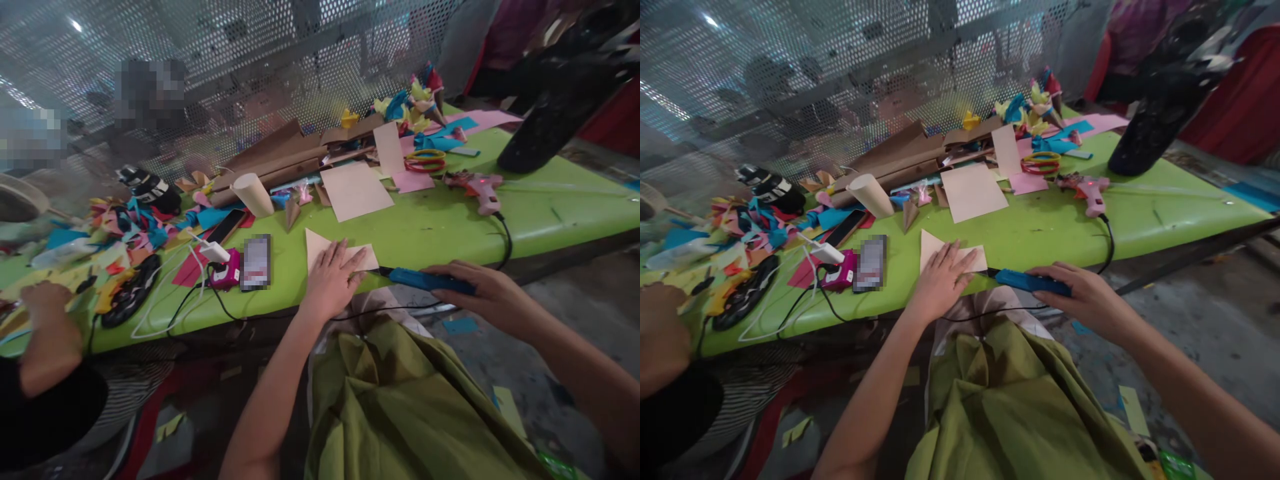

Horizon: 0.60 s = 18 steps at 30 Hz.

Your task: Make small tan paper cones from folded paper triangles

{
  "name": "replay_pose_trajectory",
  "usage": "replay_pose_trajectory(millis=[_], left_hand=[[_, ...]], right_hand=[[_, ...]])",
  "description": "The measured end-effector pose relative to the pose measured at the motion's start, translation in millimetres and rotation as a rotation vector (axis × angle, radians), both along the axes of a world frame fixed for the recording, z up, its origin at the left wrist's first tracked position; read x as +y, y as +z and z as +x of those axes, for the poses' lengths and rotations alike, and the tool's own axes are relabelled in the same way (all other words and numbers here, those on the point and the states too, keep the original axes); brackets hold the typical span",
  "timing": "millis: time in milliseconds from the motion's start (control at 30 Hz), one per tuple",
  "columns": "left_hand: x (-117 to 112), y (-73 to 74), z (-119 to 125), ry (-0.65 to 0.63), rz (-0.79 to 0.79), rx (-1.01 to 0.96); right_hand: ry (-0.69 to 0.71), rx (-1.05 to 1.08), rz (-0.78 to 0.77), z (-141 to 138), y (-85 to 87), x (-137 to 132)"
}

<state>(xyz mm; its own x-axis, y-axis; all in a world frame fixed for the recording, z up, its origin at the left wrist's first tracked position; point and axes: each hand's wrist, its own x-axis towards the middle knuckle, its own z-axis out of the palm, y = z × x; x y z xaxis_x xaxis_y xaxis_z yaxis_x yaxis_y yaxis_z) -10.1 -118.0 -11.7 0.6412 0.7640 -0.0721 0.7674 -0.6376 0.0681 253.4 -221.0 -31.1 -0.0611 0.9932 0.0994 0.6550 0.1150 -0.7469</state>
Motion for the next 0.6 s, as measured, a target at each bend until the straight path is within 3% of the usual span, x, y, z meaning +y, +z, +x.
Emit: replay_pose_trajectory(millis=[400,600], left_hand=[[4,3.7,0,0.041,-0.049,-0.076],[17,10.8,-7,-0.034,-0.043,-0.05]], right_hand=[[0.008,-0.037,0.042,-6,-2.5,2],[0.001,-0.007,0.015,-6,-0.9,1]])
